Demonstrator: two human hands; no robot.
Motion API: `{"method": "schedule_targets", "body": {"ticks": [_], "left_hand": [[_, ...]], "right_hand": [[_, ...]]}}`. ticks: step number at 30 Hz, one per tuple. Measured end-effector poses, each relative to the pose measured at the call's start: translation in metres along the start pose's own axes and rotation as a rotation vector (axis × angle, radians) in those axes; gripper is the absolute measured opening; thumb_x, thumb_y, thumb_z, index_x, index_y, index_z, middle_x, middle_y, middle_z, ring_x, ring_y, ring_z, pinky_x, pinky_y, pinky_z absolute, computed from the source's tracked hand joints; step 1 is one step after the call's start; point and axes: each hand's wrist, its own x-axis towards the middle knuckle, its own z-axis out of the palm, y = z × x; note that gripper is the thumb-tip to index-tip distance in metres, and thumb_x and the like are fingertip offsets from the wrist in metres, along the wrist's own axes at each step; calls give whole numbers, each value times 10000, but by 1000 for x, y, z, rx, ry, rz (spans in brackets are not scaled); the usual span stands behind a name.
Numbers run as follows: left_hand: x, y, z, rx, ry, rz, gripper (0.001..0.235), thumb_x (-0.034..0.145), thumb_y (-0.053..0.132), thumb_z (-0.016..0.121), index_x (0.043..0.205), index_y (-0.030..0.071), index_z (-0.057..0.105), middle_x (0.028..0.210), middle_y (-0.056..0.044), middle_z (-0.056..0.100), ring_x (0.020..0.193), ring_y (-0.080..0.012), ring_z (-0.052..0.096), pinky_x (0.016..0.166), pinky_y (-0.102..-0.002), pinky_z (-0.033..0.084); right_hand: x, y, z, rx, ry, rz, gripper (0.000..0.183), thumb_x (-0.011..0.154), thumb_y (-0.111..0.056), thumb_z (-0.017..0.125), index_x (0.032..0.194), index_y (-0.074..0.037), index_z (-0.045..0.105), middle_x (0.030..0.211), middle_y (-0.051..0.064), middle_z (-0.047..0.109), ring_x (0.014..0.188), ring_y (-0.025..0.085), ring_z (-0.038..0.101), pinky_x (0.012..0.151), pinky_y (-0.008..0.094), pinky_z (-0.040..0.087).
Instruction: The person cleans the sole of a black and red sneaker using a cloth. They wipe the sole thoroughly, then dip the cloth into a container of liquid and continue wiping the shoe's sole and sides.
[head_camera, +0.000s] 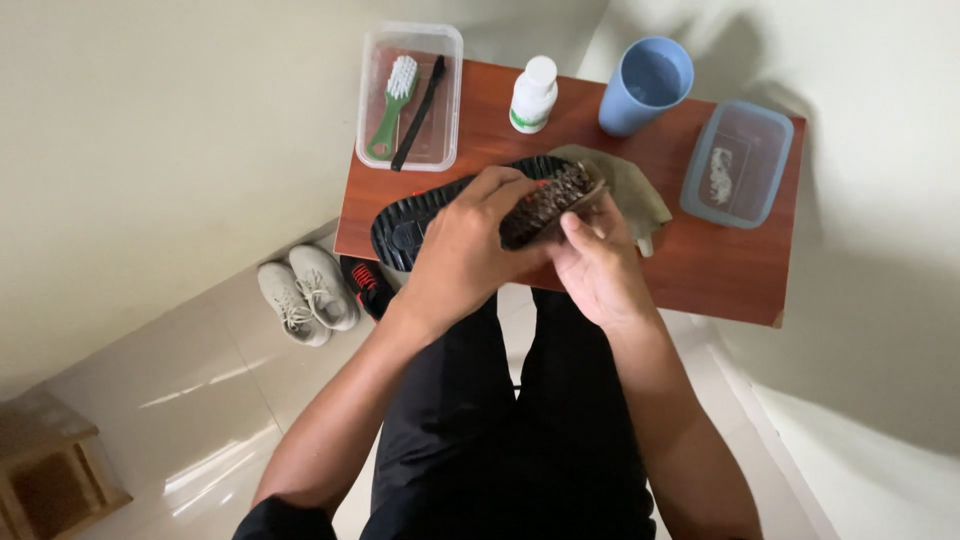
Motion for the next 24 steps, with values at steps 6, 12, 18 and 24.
{"method": "schedule_targets", "body": {"ticks": [6,12,18,24], "left_hand": [[13,-17,-8,22,155,16,474,811,318,873,1196,83,727,1098,-92,723,1023,-362,734,821,-467,588],[15,-4,-9,-89,263,46,521,842,292,882,1207,-30,698,1056,-187,708,1022,-424,723,795,-488,602],[25,-24,-3,-121,352,160,492,875,301,877,1201,-14,686,1090,-175,680,1034,-412,708,820,-436,606],[33,-39,-8,-75,405,102,594,804,123,872,1295,-71,599,1212,-150,653,829,-219,671,694,-295,565]], "right_hand": [[29,-21,41,-210,-45,-32,267,971,-39,705,1206,-6,583,1168,136,603,1047,252,612,861,417,600],[32,-35,67,-224,-16,-15,269,993,-99,702,1230,-30,598,1122,78,592,998,161,598,805,293,557],[43,-42,77,-550,5,-132,483,1000,-192,731,1408,-58,510,1183,51,587,1044,118,633,821,238,603],[73,-42,77,-998,-84,-301,541,1005,-154,691,1410,72,414,1153,186,667,941,197,672,820,282,547]]}}
